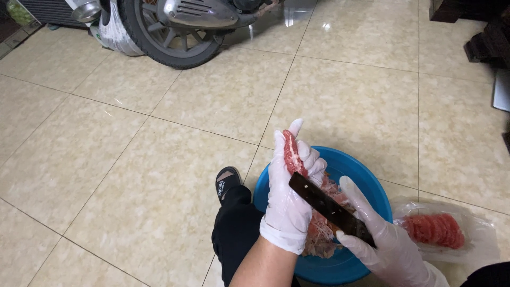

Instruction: A person wearing gloves peels the inner skin and pith from pomelo segments using their hands and a knife over a blue basin.

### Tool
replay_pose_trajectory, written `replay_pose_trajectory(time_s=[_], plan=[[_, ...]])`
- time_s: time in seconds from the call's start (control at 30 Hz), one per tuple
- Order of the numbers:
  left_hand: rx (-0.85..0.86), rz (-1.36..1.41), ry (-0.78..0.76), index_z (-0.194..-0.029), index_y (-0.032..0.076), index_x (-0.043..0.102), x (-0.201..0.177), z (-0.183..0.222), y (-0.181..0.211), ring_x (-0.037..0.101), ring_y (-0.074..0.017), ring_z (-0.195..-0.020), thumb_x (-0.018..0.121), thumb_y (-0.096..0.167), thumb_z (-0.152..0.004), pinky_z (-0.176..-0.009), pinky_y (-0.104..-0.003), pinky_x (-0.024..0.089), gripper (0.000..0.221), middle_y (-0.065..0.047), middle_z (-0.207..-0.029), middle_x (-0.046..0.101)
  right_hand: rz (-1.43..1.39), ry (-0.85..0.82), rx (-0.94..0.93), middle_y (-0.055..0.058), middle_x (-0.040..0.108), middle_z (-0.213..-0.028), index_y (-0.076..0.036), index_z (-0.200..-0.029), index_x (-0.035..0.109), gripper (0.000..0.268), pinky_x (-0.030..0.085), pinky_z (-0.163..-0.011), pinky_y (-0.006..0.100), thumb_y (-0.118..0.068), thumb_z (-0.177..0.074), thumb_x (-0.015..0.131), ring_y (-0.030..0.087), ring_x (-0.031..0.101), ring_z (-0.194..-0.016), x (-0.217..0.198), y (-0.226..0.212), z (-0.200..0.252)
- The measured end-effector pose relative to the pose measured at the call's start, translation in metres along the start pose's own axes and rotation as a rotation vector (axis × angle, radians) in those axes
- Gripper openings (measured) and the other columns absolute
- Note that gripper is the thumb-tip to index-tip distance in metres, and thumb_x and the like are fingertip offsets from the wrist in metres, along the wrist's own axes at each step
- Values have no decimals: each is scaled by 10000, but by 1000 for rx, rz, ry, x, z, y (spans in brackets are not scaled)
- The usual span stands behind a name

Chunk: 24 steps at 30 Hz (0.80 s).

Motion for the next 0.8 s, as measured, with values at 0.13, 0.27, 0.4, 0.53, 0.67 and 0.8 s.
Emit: replay_pose_trajectory(time_s=[0.13,0.27,0.4,0.53,0.67,0.8], plan=[[12,-9,16,-1346,74,542,-2,-1,-3,413,-105,-457,421,455,-1120,-444,-251,332,459,-23,-620,514,34,15,-24,49,469,-1633,-141,-1585,322,902,547,-959,315,-396,-808,702,206,607,-1366,1,1,2],[5,-36,14,-1380,70,514,-2,-1,-5,435,-113,-487,456,463,-1096,-459,-253,330,489,-34,-636,546,71,42,-36,50,481,-1622,-144,-1590,304,916,563,-941,314,-414,-806,695,197,625,-1340,1,6,1],[11,-43,27,-1382,69,516,2,1,-7,442,-109,-494,472,455,-1088,-468,-246,345,488,-32,-633,540,50,3,-17,41,473,-1631,-160,-1588,314,910,544,-963,320,-394,-804,710,207,609,-1364,-3,5,1],[11,-53,25,-1382,66,500,4,2,-8,431,-101,-488,459,466,-1090,-463,-241,332,496,-27,-627,533,38,-8,12,66,439,-1648,-147,-1591,306,874,492,-1036,358,-393,-834,667,237,529,-1430,-2,1,-1],[21,-103,36,-1360,80,524,3,3,-9,418,-95,-484,448,479,-1090,-462,-244,311,488,-12,-623,517,143,126,-118,62,506,-1599,-119,-1567,351,878,554,-968,317,-348,-802,716,214,604,-1358,0,-6,-2],[31,-100,55,-1377,57,499,15,10,-9,422,-94,-485,453,432,-1094,-456,-244,317,472,-15,-604,498,178,212,-189,24,564,-1554,-105,-1539,410,851,568,-936,278,-323,-788,746,167,659,-1298,1,-14,-4]])
Point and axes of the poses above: each hand's wrist, its own z-axis away from the middle knuckle, its own x-axis out of the palm, y = z × x, the point moved 1 cm from there along -z, towards the middle knuckle
